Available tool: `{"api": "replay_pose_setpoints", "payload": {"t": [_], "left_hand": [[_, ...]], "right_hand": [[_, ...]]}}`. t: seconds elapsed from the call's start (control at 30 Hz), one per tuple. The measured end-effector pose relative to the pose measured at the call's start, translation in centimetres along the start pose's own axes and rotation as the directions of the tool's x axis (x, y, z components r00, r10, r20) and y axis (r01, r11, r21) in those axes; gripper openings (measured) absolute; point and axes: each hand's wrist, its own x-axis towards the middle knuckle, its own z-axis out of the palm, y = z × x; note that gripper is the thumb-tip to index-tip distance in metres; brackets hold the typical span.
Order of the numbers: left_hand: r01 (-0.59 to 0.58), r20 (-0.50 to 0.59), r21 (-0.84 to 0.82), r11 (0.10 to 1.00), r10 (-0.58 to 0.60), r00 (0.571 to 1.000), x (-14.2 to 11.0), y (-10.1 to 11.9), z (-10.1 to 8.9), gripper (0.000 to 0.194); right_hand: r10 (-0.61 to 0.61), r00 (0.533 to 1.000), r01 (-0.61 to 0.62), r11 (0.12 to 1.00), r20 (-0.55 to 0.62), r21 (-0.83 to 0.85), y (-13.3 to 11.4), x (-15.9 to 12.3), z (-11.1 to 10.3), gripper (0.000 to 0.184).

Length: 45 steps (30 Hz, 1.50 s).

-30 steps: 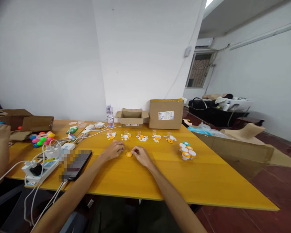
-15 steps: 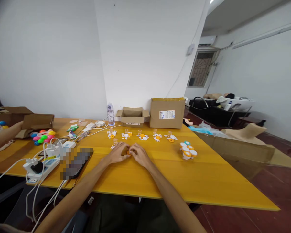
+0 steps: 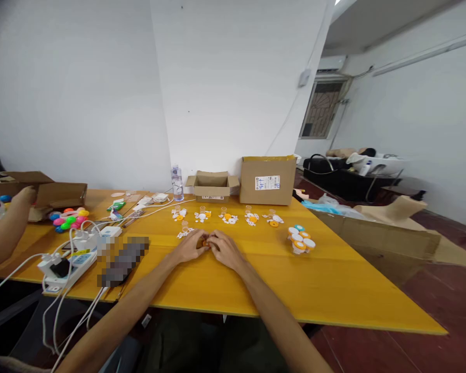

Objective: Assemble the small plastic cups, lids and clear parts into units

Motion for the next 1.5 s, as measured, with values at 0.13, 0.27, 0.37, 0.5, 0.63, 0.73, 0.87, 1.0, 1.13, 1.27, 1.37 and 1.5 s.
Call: {"api": "replay_pose_setpoints", "payload": {"t": [0.13, 0.27, 0.37, 0.5, 0.63, 0.73, 0.87, 1.0, 1.13, 1.27, 1.37, 1.5], "left_hand": [[-0.008, -0.033, -0.035, 0.999, 0.006, 0.999, -0.1, 0.1, -0.1, 0.018], [-0.006, -0.046, -0.075, 0.997, 0.003, 0.999, -0.1, 0.3, -0.2, 0.02], [0.003, -0.039, -0.08, 0.997, -0.006, 0.999, -0.1, 0.5, -0.3, 0.022], [-0.009, -0.059, -0.115, 0.993, 0.003, 0.998, 0.0, 0.6, -0.6, 0.023], [-0.017, -0.111, -0.16, 0.987, 0.0, 0.994, 0.0, 0.7, -0.7, 0.024], [-0.038, -0.158, -0.189, 0.981, 0.008, 0.987, 0.1, 0.9, -0.5, 0.025], [-0.065, -0.158, -0.195, 0.979, 0.034, 0.987, 0.1, 0.9, 0.0, 0.027], [-0.029, -0.138, -0.127, 0.991, 0.012, 0.99, 0.1, 0.8, 0.2, 0.027], [0.015, -0.08, -0.027, 1.0, -0.017, 0.997, 0.1, 0.5, 0.3, 0.006], [0.033, -0.035, 0.0, 0.999, -0.033, 0.999, 0.2, 0.4, 0.4, 0.011], [0.034, -0.023, 0.001, 0.999, -0.034, 0.999, 0.2, 0.5, 0.4, 0.012], [0.01, -0.006, -0.006, 1.0, -0.01, 1.0, -0.1, 0.7, 0.4, 0.012]], "right_hand": [[-0.021, 1.0, 0.021, 0.999, -0.009, -0.026, 0.2, 0.0, 0.1, 0.029], [-0.013, 1.0, 0.013, 1.0, -0.025, -0.005, 0.2, 0.0, 0.3, 0.027], [0.003, 0.999, -0.001, 0.999, -0.049, 0.035, 0.2, 0.0, 0.3, 0.025], [0.065, 0.992, -0.05, 0.988, -0.105, 0.147, 0.3, 0.1, 0.2, 0.02], [0.186, 0.975, -0.14, 0.939, -0.121, 0.315, 0.3, 0.5, 0.2, 0.015], [0.296, 0.952, -0.223, 0.853, -0.085, 0.472, 0.4, 0.8, 0.3, 0.02], [0.397, 0.918, -0.306, 0.721, -0.01, 0.621, 0.8, 0.9, 0.5, 0.032], [0.5, 0.866, -0.385, 0.68, -0.01, 0.624, 1.8, 0.8, 0.5, 0.031], [0.567, 0.817, -0.439, 0.728, -0.105, 0.526, 2.8, 0.7, 0.5, 0.018], [0.564, 0.815, -0.463, 0.773, -0.134, 0.434, 3.4, 0.7, 0.5, 0.007], [0.572, 0.814, -0.496, 0.775, -0.1, 0.393, 4.0, 1.1, 0.7, 0.003], [0.574, 0.816, -0.522, 0.785, -0.073, 0.333, 5.0, 2.1, 1.3, 0.005]]}}
